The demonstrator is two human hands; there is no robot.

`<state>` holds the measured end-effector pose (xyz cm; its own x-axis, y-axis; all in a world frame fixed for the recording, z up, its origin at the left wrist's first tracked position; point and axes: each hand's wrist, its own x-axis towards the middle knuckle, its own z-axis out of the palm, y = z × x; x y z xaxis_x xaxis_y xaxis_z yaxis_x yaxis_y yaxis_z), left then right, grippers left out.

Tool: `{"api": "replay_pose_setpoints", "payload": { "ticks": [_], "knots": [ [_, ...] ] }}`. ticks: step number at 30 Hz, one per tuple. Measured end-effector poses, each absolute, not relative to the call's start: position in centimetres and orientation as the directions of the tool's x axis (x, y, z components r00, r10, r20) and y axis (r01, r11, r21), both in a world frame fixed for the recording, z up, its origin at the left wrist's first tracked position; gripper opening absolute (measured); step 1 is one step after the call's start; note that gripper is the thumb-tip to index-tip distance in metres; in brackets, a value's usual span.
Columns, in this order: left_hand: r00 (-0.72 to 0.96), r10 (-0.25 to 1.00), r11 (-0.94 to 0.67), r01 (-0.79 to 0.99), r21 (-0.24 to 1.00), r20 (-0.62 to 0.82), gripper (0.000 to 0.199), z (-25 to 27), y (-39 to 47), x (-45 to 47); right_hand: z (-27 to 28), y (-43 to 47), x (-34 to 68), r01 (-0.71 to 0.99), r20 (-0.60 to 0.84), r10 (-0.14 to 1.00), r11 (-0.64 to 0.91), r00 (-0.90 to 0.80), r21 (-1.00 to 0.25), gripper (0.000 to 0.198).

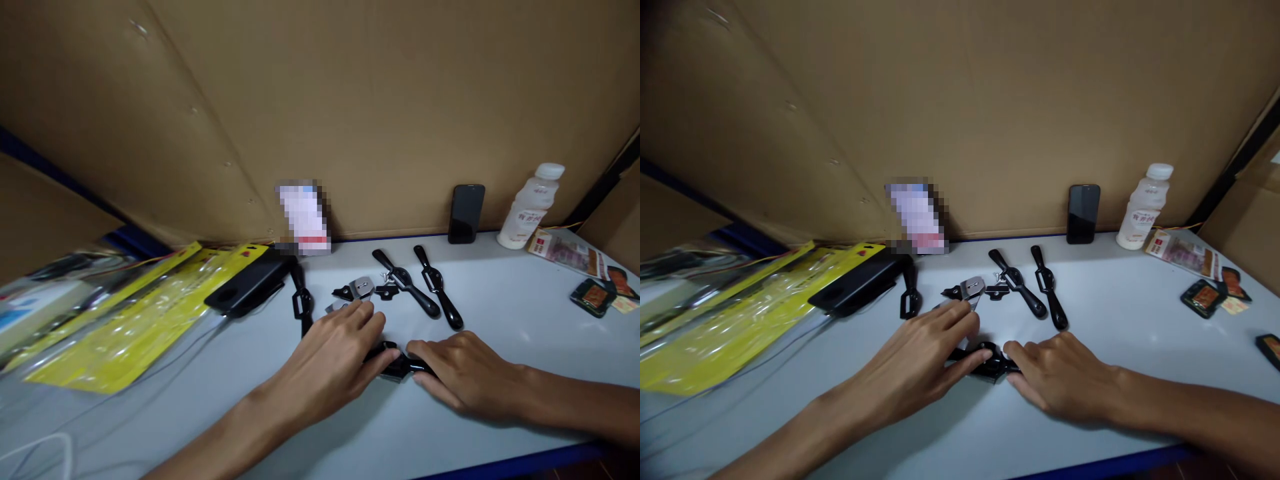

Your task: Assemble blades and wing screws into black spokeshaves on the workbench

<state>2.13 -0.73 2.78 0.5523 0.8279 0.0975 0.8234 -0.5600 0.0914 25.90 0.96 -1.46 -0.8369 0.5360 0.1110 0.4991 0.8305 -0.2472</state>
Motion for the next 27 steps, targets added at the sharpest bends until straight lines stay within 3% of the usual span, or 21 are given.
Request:
{"api": "replay_pose_setpoints", "payload": {
  "ticks": [5,20,27],
  "knots": [
    [0.581,0.812,-0.583,0.812,0.033,0.061,0.019,2.31,-0.80,2.83,-1.41,0.96,25.82,0.509,0.099,0.544,0.824,-0.833,-0.247,0.025],
    [0.622,0.782,-0.623,0.778,0.085,0.030,0.011,2.20,-0.81,2.81,-1.24,0.96,25.83,0.503,0.104,0.537,0.831,-0.837,-0.239,0.023],
    [0.670,0.737,-0.676,0.733,0.074,0.092,0.011,1.96,-0.77,2.59,-1.59,1.02,25.88,0.502,0.110,0.540,0.827,-0.835,-0.251,0.024]
  ]
}}
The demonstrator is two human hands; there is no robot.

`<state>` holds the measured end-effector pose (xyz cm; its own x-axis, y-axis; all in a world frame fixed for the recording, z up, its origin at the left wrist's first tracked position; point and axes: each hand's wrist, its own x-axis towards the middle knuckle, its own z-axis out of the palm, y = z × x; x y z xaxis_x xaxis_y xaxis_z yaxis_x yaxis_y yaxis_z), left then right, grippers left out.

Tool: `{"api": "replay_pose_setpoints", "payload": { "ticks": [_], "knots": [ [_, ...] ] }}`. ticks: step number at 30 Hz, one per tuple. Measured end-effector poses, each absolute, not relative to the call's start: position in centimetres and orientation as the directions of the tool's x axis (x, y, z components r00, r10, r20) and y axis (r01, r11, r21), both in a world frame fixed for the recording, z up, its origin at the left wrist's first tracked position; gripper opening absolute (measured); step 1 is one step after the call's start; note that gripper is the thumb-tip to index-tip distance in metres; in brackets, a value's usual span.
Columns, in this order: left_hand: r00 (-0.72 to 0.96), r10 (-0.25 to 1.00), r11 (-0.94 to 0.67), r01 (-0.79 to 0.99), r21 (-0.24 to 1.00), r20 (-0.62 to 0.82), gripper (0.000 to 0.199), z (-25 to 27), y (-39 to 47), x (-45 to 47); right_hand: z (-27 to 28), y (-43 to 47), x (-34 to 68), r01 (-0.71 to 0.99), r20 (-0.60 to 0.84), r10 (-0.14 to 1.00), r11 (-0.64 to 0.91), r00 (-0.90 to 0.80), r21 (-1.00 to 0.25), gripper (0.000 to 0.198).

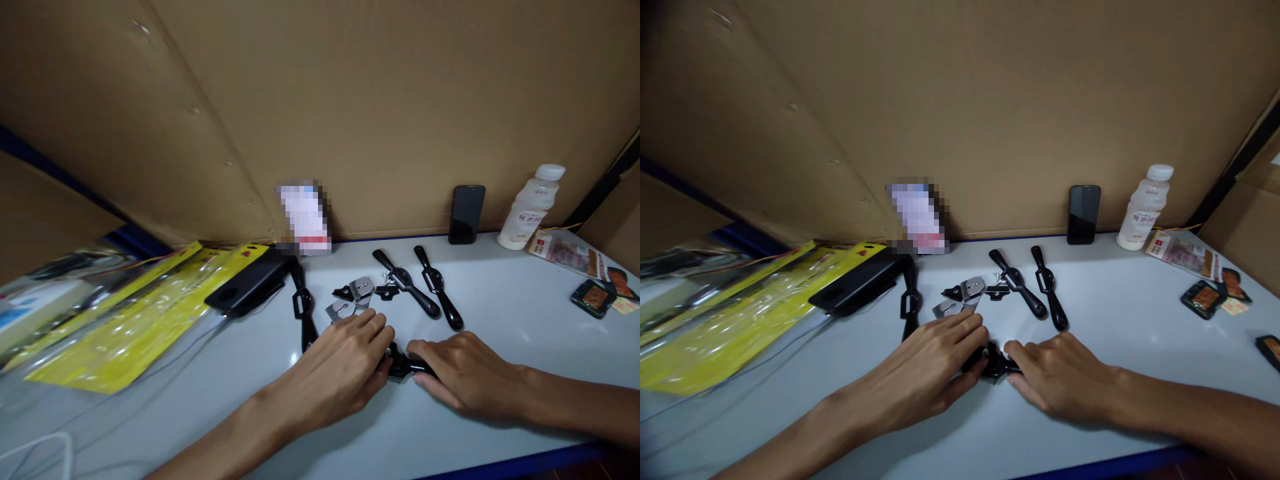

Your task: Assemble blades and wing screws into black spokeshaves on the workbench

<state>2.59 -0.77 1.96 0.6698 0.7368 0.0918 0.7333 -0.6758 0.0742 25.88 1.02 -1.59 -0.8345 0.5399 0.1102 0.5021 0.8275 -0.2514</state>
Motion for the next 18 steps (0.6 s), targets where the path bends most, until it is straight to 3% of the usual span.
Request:
{"api": "replay_pose_setpoints", "payload": {
  "ticks": [8,18],
  "knots": [
    [0.704,0.706,-0.708,0.703,0.064,0.078,0.011,2.27,-0.80,2.43,-1.62,0.95,25.93,0.506,0.107,0.542,0.827,-0.834,-0.243,0.027],
    [0.782,0.621,-0.784,0.618,0.057,0.058,0.028,2.28,-0.79,2.21,-1.43,0.98,25.92,0.501,0.082,0.531,0.832,-0.843,-0.237,0.025]
  ]
}}
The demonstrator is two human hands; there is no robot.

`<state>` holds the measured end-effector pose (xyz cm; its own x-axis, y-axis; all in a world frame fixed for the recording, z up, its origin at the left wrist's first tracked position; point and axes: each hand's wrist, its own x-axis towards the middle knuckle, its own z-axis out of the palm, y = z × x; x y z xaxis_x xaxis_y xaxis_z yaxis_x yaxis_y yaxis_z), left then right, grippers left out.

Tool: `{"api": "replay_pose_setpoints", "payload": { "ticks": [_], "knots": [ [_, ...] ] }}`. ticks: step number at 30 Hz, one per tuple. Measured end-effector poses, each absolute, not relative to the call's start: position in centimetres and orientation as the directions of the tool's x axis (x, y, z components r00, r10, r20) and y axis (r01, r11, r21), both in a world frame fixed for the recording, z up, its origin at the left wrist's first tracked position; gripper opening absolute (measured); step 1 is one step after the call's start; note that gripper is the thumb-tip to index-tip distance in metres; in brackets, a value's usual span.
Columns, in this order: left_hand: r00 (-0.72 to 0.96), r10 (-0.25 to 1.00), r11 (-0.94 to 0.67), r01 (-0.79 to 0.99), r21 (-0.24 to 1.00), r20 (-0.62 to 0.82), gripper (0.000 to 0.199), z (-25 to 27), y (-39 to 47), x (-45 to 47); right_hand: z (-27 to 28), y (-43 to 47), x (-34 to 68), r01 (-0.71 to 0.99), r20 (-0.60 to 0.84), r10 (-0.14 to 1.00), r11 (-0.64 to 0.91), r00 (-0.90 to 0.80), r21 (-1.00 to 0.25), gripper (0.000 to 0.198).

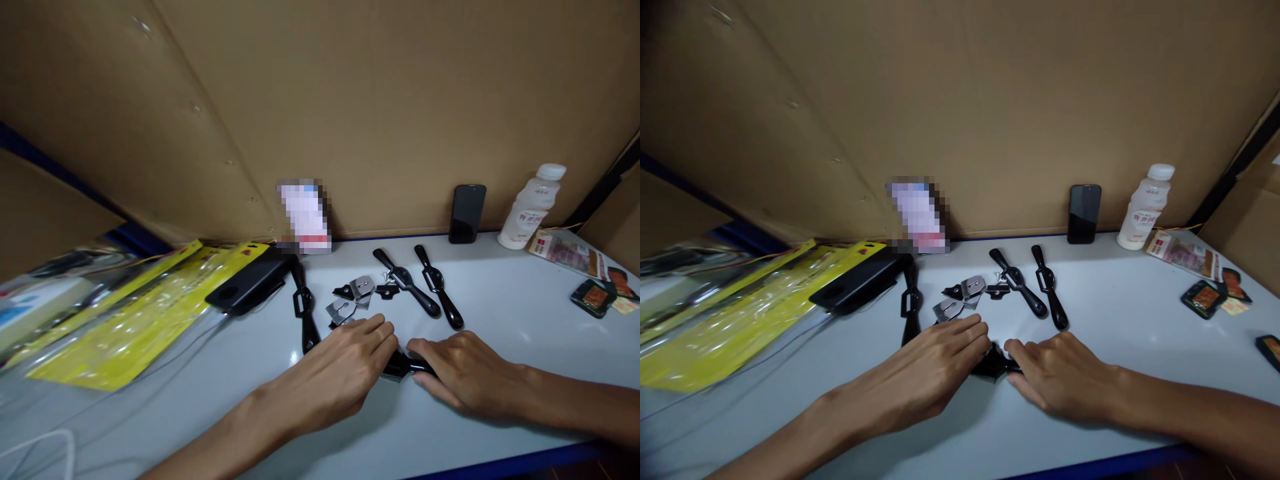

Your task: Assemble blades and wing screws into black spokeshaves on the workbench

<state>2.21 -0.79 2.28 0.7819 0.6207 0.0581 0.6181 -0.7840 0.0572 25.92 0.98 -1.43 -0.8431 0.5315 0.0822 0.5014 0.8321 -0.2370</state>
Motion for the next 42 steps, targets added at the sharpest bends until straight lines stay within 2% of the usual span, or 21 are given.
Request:
{"api": "replay_pose_setpoints", "payload": {
  "ticks": [4,9,14,16,18,24,31,35,40,42],
  "knots": [
    [0.816,0.569,-0.822,0.567,0.053,0.104,0.033,2.3,-0.7,2.2,-1.4,1.0,25.8,0.494,0.079,0.521,0.841,-0.850,-0.221,0.025],
    [0.840,0.513,-0.857,0.512,0.055,0.177,0.026,2.1,-0.2,1.8,-1.5,1.1,25.9,0.499,0.077,0.527,0.835,-0.846,-0.230,0.026],
    [0.695,0.572,-0.807,0.572,0.145,0.436,0.023,2.4,0.6,0.6,-1.4,1.2,26.1,0.497,0.088,0.530,0.831,-0.843,-0.250,0.026],
    [0.623,0.579,-0.781,0.608,0.140,0.526,0.022,2.8,0.8,0.2,-1.3,1.2,26.1,0.496,0.087,0.532,0.828,-0.842,-0.261,0.026],
    [0.601,0.574,-0.766,0.634,0.106,0.556,0.022,3.0,0.8,0.0,-1.2,1.2,26.0,0.495,0.087,0.532,0.827,-0.842,-0.267,0.026],
    [0.647,0.555,-0.746,0.665,-0.031,0.524,0.026,3.0,1.0,-0.2,-0.7,1.3,26.1,0.491,0.049,0.520,0.831,-0.853,-0.259,0.026],
    [0.680,0.566,-0.744,0.665,-0.066,0.467,0.029,2.6,1.4,-0.7,0.4,2.1,26.5,0.464,-0.042,0.465,0.863,-0.884,-0.200,0.023],
    [0.714,0.565,-0.753,0.651,-0.096,0.413,0.029,2.4,1.5,-0.7,0.7,2.6,26.6,0.412,-0.043,0.410,0.907,-0.911,-0.085,0.025],
    [0.735,0.543,-0.744,0.646,-0.172,0.407,0.029,2.3,1.5,-0.8,0.9,3.0,27.0,0.438,-0.011,0.442,0.892,-0.897,0.109,0.021],
    [0.736,0.541,-0.737,0.648,-0.193,0.406,0.029,2.3,1.5,-0.9,0.9,3.1,27.0,0.438,-0.001,0.442,0.888,-0.897,0.142,0.020]
  ]
}}
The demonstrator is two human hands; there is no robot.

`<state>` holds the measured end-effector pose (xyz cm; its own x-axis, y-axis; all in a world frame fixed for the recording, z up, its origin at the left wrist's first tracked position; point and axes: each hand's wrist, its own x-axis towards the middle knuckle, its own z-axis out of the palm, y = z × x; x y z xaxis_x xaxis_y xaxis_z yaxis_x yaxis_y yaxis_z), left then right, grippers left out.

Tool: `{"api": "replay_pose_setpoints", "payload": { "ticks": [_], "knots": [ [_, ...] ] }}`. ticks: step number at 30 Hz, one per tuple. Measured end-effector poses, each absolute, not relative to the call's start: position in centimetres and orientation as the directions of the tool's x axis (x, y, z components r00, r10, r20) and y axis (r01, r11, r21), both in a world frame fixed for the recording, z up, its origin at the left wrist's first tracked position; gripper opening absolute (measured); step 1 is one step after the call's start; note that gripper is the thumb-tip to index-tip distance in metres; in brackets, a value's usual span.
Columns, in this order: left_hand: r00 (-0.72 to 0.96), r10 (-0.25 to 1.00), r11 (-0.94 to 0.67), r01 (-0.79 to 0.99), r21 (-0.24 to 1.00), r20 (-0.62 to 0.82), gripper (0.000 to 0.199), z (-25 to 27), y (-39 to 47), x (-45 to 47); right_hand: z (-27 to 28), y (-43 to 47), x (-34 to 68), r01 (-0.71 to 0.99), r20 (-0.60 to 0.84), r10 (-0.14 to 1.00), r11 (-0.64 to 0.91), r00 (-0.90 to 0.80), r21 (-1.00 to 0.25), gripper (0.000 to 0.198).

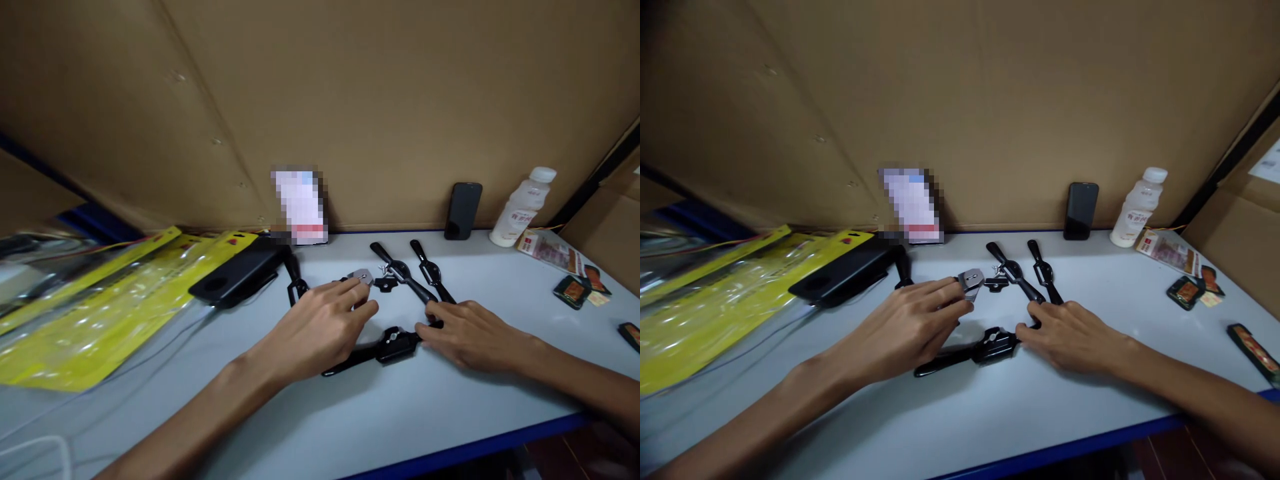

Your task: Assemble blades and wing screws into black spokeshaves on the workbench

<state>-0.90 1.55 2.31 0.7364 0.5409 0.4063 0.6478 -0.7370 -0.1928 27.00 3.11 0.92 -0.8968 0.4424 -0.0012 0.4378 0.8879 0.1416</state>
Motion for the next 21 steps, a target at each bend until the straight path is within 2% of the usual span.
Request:
{"api": "replay_pose_setpoints", "payload": {
  "ticks": [4,9,14,17,21],
  "knots": [
    [0.741,0.546,-0.726,0.651,-0.221,0.390,0.027,2.4,1.7,-1.1,0.8,3.2,26.8,0.455,0.048,0.453,0.882,-0.890,0.119,0.023],
    [0.707,0.620,-0.688,0.698,-0.199,0.341,0.024,2.5,2.4,-1.7,0.8,3.0,26.6,0.461,0.099,0.452,0.882,-0.887,0.097,0.030],
    [0.649,0.693,-0.641,0.754,-0.143,0.314,0.021,2.4,3.6,-2.7,0.8,2.9,26.8,0.481,0.070,0.478,0.876,-0.876,0.043,0.027],
    [0.602,0.742,-0.608,0.789,-0.084,0.295,0.022,2.2,4.1,-3.1,0.9,3.7,27.1,0.492,0.132,0.487,0.871,-0.863,0.007,0.033],
    [0.541,0.801,-0.551,0.834,-0.040,0.255,0.026,1.9,4.6,-3.3,2.4,6.0,27.3,0.647,0.269,0.640,0.759,-0.720,-0.073,0.036]
  ]
}}
